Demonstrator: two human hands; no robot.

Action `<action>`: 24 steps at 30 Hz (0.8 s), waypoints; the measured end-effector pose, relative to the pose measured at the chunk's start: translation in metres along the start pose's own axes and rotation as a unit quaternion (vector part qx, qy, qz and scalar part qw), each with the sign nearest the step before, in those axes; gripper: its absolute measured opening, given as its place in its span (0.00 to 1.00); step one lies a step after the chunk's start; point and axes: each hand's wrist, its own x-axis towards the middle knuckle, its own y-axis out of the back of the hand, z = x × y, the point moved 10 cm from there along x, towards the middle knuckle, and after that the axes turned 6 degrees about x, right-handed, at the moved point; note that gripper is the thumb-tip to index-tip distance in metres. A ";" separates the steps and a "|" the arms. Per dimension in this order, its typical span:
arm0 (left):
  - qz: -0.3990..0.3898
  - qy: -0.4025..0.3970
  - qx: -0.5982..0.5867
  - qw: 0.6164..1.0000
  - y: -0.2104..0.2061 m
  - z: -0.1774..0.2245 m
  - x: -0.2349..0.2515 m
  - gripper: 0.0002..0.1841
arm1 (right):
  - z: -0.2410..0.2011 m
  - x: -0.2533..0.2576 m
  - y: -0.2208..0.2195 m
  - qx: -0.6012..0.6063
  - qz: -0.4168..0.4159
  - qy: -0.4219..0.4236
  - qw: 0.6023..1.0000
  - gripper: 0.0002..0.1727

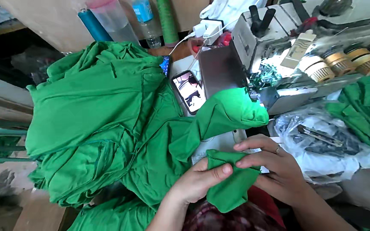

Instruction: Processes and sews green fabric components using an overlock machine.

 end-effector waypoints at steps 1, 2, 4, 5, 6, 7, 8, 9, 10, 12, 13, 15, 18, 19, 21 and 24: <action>0.004 0.006 0.003 1.000 0.001 0.000 0.000 0.14 | 0.000 0.000 0.000 0.003 0.001 0.003 1.000 0.05; 0.016 0.012 0.009 1.000 0.003 0.000 -0.001 0.13 | 0.000 0.000 -0.001 0.007 0.001 0.006 1.000 0.04; 0.052 0.024 0.025 0.998 0.009 -0.001 -0.001 0.13 | -0.002 0.000 0.002 0.030 0.010 0.016 0.999 0.03; 0.066 0.027 0.030 0.997 0.012 -0.001 -0.001 0.13 | -0.002 0.000 0.003 0.043 0.013 0.019 0.999 0.03; 0.071 0.026 0.034 0.997 0.014 0.000 -0.001 0.13 | -0.002 0.001 0.004 0.052 0.012 0.019 0.998 0.03; 0.070 0.023 0.037 0.997 0.015 0.001 -0.001 0.13 | 0.000 0.001 0.004 0.058 0.009 0.015 0.998 0.05; 0.064 0.019 0.038 0.997 0.014 0.002 -0.001 0.13 | 0.002 0.001 0.004 0.060 0.004 0.009 0.998 0.07; 0.053 0.015 0.036 0.998 0.012 0.004 -0.001 0.13 | 0.005 0.001 0.003 0.059 0.000 0.003 0.998 0.09; 0.042 0.010 0.034 0.998 0.010 0.005 -0.001 0.14 | 0.008 0.001 0.002 0.056 -0.005 0.001 0.998 0.11; 0.030 0.011 0.027 0.999 0.006 0.007 0.000 0.14 | 0.009 0.000 0.000 0.055 -0.009 0.003 0.998 0.10; 0.041 0.024 0.025 0.999 0.005 0.007 0.000 0.13 | 0.008 0.001 -0.001 0.055 -0.010 0.003 0.998 0.08; 0.066 0.048 0.026 0.996 0.004 0.008 -0.002 0.11 | 0.005 0.001 0.000 0.057 -0.009 0.005 0.998 0.04; 0.025 0.000 0.052 0.998 0.007 0.006 0.002 0.12 | -0.004 0.004 0.003 0.069 -0.016 0.033 0.997 0.03; 0.035 -0.023 0.068 0.997 0.010 0.007 0.003 0.11 | -0.009 0.004 0.003 0.081 -0.021 0.042 0.996 0.04; 0.072 -0.061 0.077 0.993 0.018 0.013 0.005 0.08 | -0.015 0.003 0.002 0.103 -0.033 0.055 0.993 0.03; 0.126 -0.067 0.114 0.983 0.030 0.019 0.003 0.06 | -0.017 0.002 -0.002 0.111 -0.051 0.063 0.990 0.03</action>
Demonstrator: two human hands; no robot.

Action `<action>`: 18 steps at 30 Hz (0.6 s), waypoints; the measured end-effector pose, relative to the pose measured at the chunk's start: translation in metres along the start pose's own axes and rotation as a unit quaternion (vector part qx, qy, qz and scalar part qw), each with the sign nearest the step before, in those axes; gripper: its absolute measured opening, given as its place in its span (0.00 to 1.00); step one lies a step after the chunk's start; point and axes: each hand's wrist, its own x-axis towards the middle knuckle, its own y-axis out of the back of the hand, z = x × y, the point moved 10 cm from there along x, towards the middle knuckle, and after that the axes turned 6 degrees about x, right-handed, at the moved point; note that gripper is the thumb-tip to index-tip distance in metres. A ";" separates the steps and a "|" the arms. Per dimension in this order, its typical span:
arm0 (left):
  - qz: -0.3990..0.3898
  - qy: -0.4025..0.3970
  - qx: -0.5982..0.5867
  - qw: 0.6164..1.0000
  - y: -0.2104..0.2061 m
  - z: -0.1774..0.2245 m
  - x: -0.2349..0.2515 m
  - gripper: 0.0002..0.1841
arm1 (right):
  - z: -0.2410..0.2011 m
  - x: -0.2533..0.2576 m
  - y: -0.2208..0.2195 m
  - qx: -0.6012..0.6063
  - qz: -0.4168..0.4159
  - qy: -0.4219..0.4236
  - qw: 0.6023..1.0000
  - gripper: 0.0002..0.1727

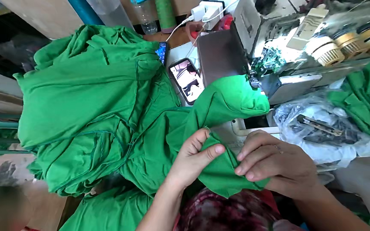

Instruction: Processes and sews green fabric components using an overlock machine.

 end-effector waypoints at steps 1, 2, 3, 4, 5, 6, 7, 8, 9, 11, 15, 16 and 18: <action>0.011 -0.006 0.033 0.999 0.003 0.002 -0.001 0.05 | 0.001 0.000 -0.002 0.002 -0.009 -0.002 1.000 0.04; 0.021 -0.022 0.077 0.997 0.005 0.005 -0.002 0.06 | 0.003 -0.001 -0.004 0.003 -0.019 -0.007 1.000 0.05; 0.029 -0.046 0.127 0.990 0.005 0.009 -0.004 0.07 | 0.005 0.000 -0.006 0.003 -0.029 -0.014 0.999 0.06; 0.035 -0.072 0.175 0.981 0.005 0.015 -0.006 0.08 | 0.007 0.000 -0.009 0.001 -0.036 -0.022 0.999 0.07; 0.038 -0.097 0.209 0.972 0.004 0.020 -0.008 0.08 | 0.008 0.000 -0.011 -0.009 -0.044 -0.032 0.998 0.09; 0.037 -0.117 0.230 0.966 0.001 0.024 -0.011 0.07 | 0.011 0.000 -0.014 -0.022 -0.051 -0.040 0.998 0.10; 0.036 -0.128 0.238 0.962 -0.001 0.027 -0.013 0.06 | 0.013 -0.001 -0.016 -0.039 -0.056 -0.045 0.997 0.10; 0.037 -0.132 0.238 0.962 -0.003 0.029 -0.015 0.06 | 0.014 -0.001 -0.018 -0.052 -0.059 -0.047 0.996 0.09; 0.042 -0.132 0.237 0.962 -0.004 0.030 -0.017 0.05 | 0.015 -0.001 -0.019 -0.061 -0.059 -0.050 0.995 0.10; 0.052 -0.127 0.242 0.960 -0.005 0.030 -0.020 0.05 | 0.017 -0.001 -0.020 -0.068 -0.053 -0.054 0.995 0.11; 0.059 -0.116 0.252 0.959 -0.007 0.028 -0.023 0.06 | 0.018 -0.001 -0.018 -0.074 -0.026 -0.062 0.995 0.14; 0.060 -0.116 0.254 0.958 -0.008 0.028 -0.023 0.06 | 0.018 -0.001 -0.017 -0.083 -0.019 -0.061 0.995 0.13; 0.057 -0.116 0.254 0.958 -0.010 0.029 -0.023 0.05 | 0.017 -0.002 -0.014 -0.112 -0.002 -0.053 0.992 0.12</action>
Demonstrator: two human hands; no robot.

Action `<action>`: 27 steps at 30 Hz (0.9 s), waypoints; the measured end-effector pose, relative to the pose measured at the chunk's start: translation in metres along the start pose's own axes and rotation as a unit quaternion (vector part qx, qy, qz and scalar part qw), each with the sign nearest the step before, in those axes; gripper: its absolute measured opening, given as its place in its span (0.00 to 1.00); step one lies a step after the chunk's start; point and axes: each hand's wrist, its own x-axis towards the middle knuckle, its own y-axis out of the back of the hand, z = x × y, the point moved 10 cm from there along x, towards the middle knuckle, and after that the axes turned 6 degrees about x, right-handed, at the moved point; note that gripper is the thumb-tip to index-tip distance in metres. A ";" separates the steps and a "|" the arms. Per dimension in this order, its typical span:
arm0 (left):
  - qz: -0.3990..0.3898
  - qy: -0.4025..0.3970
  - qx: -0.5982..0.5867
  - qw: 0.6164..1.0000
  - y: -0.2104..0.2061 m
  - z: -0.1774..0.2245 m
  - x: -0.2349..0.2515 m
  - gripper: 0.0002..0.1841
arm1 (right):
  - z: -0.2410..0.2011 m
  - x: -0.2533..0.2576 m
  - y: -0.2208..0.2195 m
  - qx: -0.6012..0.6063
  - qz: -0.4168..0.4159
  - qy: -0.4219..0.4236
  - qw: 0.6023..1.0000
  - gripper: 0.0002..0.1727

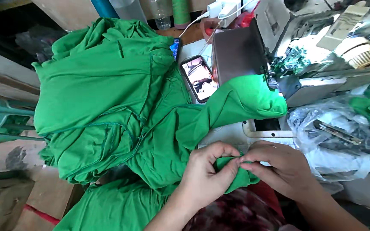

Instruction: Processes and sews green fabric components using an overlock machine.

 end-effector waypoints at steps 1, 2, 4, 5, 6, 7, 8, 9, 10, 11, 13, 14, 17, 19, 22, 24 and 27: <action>-0.002 -0.001 -0.001 1.000 -0.001 0.001 0.000 0.05 | 0.000 0.000 0.001 -0.018 0.011 0.003 1.000 0.12; -0.003 -0.001 -0.001 1.000 -0.001 0.002 0.000 0.05 | -0.001 -0.001 0.002 -0.038 0.022 0.007 0.999 0.12; -0.003 0.001 0.002 1.000 -0.001 0.002 -0.001 0.06 | -0.002 -0.003 0.003 -0.076 0.044 0.013 0.996 0.12; -0.002 0.001 0.005 1.000 -0.001 0.003 -0.002 0.07 | -0.001 -0.004 0.003 -0.087 0.056 0.014 0.995 0.12; -0.002 0.001 0.005 1.000 -0.001 0.003 -0.003 0.08 | -0.001 -0.004 0.003 -0.094 0.064 0.012 0.993 0.11; -0.004 0.002 0.006 1.000 -0.001 0.003 -0.003 0.09 | 0.000 -0.004 0.001 -0.095 0.065 0.008 0.993 0.11; -0.007 0.004 0.007 1.000 -0.002 0.003 -0.004 0.10 | 0.002 -0.004 -0.001 -0.088 0.065 0.000 0.994 0.11; -0.007 0.006 0.009 1.000 -0.002 0.002 -0.005 0.10 | 0.004 -0.004 -0.003 -0.071 0.063 -0.011 0.995 0.11; -0.005 0.007 0.015 1.000 -0.002 0.002 -0.005 0.10 | 0.007 -0.004 -0.005 -0.040 0.059 -0.026 0.997 0.12; -0.003 0.005 0.020 1.000 -0.001 0.001 -0.006 0.10 | 0.011 -0.005 -0.007 0.001 0.054 -0.046 0.997 0.12; 0.001 -0.001 0.026 1.000 0.001 0.001 -0.005 0.08 | 0.020 -0.005 -0.011 0.111 0.041 -0.093 0.989 0.15; 0.002 -0.005 0.032 0.999 0.003 0.002 -0.004 0.08 | 0.022 -0.005 -0.014 0.160 0.028 -0.112 0.980 0.18; 0.015 -0.010 0.077 0.997 0.009 0.004 -0.003 0.09 | 0.025 -0.003 -0.019 0.200 -0.016 -0.136 0.970 0.29; 0.030 -0.007 0.105 0.994 0.013 0.003 -0.003 0.09 | 0.029 -0.003 -0.018 0.153 -0.024 -0.136 0.979 0.26; 0.040 0.004 0.105 0.994 0.017 0.000 -0.004 0.08 | 0.034 -0.005 -0.013 0.136 -0.002 -0.140 0.981 0.16; 0.033 0.004 0.104 0.994 0.018 -0.001 -0.005 0.08 | 0.035 -0.006 -0.011 0.148 0.003 -0.146 0.978 0.15; 0.017 -0.002 0.105 0.994 0.015 0.000 -0.004 0.08 | 0.034 -0.006 -0.011 0.142 -0.002 -0.144 0.979 0.16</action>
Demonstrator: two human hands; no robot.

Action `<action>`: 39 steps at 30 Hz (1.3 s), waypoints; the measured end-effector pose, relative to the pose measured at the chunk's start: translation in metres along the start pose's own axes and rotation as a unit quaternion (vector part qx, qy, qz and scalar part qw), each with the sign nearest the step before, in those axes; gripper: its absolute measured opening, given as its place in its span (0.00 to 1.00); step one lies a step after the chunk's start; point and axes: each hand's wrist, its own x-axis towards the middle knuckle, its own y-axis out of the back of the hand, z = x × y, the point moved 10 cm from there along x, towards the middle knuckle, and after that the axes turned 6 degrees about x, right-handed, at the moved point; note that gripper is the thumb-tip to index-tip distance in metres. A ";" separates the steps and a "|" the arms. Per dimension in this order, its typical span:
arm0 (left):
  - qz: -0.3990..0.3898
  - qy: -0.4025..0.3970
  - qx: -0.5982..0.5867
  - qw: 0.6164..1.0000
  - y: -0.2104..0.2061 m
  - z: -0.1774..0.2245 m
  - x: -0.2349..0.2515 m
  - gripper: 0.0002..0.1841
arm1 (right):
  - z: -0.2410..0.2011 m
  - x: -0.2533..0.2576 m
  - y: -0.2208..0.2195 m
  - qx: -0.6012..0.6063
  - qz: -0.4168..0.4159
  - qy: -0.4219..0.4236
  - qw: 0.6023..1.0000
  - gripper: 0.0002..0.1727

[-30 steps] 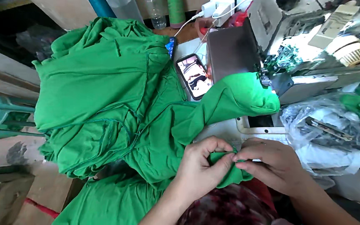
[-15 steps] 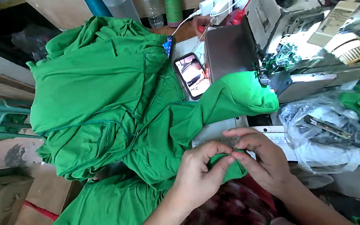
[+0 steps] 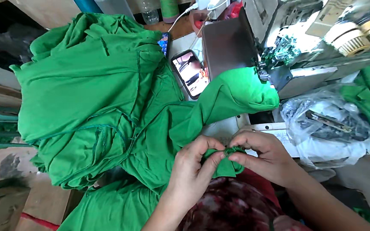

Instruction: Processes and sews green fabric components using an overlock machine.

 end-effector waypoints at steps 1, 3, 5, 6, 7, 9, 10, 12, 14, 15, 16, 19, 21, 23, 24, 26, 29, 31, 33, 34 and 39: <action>-0.004 -0.003 -0.001 1.000 -0.001 0.000 0.000 0.08 | -0.001 0.000 0.000 -0.009 -0.002 0.003 1.000 0.16; -0.010 -0.015 0.006 1.000 -0.001 0.002 0.001 0.10 | -0.004 -0.001 0.001 -0.031 -0.002 0.015 0.999 0.17; -0.016 -0.044 0.041 0.998 0.001 0.006 0.000 0.13 | -0.008 -0.002 0.004 -0.057 0.005 0.028 0.998 0.17; -0.021 -0.064 0.066 0.996 0.001 0.010 -0.002 0.14 | -0.010 -0.002 0.006 -0.064 0.011 0.032 0.997 0.17; -0.028 -0.086 0.089 0.992 0.000 0.017 -0.004 0.15 | -0.011 -0.003 0.009 -0.067 0.017 0.032 0.997 0.17; -0.055 -0.127 0.122 0.983 -0.003 0.029 -0.010 0.17 | -0.012 -0.005 0.013 -0.068 0.029 0.032 0.997 0.17; -0.079 -0.141 0.143 0.976 -0.007 0.030 -0.014 0.17 | -0.013 -0.005 0.014 -0.070 0.037 0.033 0.996 0.16; -0.129 -0.132 0.203 0.962 -0.018 0.021 -0.021 0.16 | -0.019 -0.006 0.012 -0.095 0.042 0.045 0.994 0.15; -0.139 -0.090 0.246 0.955 -0.022 0.007 -0.022 0.20 | -0.030 -0.006 0.003 -0.132 0.033 0.071 0.988 0.14; -0.134 -0.067 0.250 0.957 -0.022 0.002 -0.021 0.23 | -0.035 -0.006 -0.003 -0.147 0.028 0.084 0.985 0.14; -0.125 -0.051 0.253 0.958 -0.022 -0.001 -0.019 0.24 | -0.038 -0.007 -0.008 -0.160 0.023 0.097 0.982 0.14; -0.038 -0.038 0.271 0.961 -0.018 0.002 -0.012 0.21 | -0.037 -0.009 -0.017 -0.179 0.020 0.106 0.978 0.14; 0.038 -0.044 0.296 0.954 -0.014 0.003 -0.008 0.20 | -0.035 -0.010 -0.018 -0.180 0.019 0.091 0.979 0.16; 0.098 -0.056 0.309 0.944 -0.008 0.004 -0.006 0.17 | -0.033 -0.011 -0.016 -0.147 0.026 0.065 0.987 0.18; 0.114 -0.060 0.306 0.943 -0.005 0.004 -0.005 0.14 | -0.031 -0.011 -0.015 -0.123 0.029 0.048 0.991 0.18; 0.128 -0.062 0.295 0.945 -0.003 0.009 -0.003 0.10 | -0.025 -0.012 -0.011 -0.041 0.044 0.009 0.998 0.18; 0.126 -0.068 0.275 0.951 0.000 0.013 -0.002 0.06 | -0.009 -0.013 -0.002 0.171 0.080 -0.043 0.981 0.13; 0.086 -0.073 0.211 0.971 -0.001 0.004 -0.003 0.05 | 0.004 -0.012 -0.001 0.331 0.090 -0.077 0.936 0.12; 0.026 -0.071 0.052 0.996 -0.005 -0.002 -0.004 0.07 | 0.016 -0.013 -0.003 0.434 0.090 -0.118 0.889 0.13; -0.009 -0.069 -0.050 0.996 -0.008 -0.003 -0.004 0.06 | 0.021 -0.014 -0.005 0.478 0.083 -0.132 0.865 0.14; -0.175 -0.059 -0.418 0.889 -0.037 0.013 -0.015 0.10 | 0.019 -0.013 -0.028 0.692 -0.023 -0.123 0.711 0.19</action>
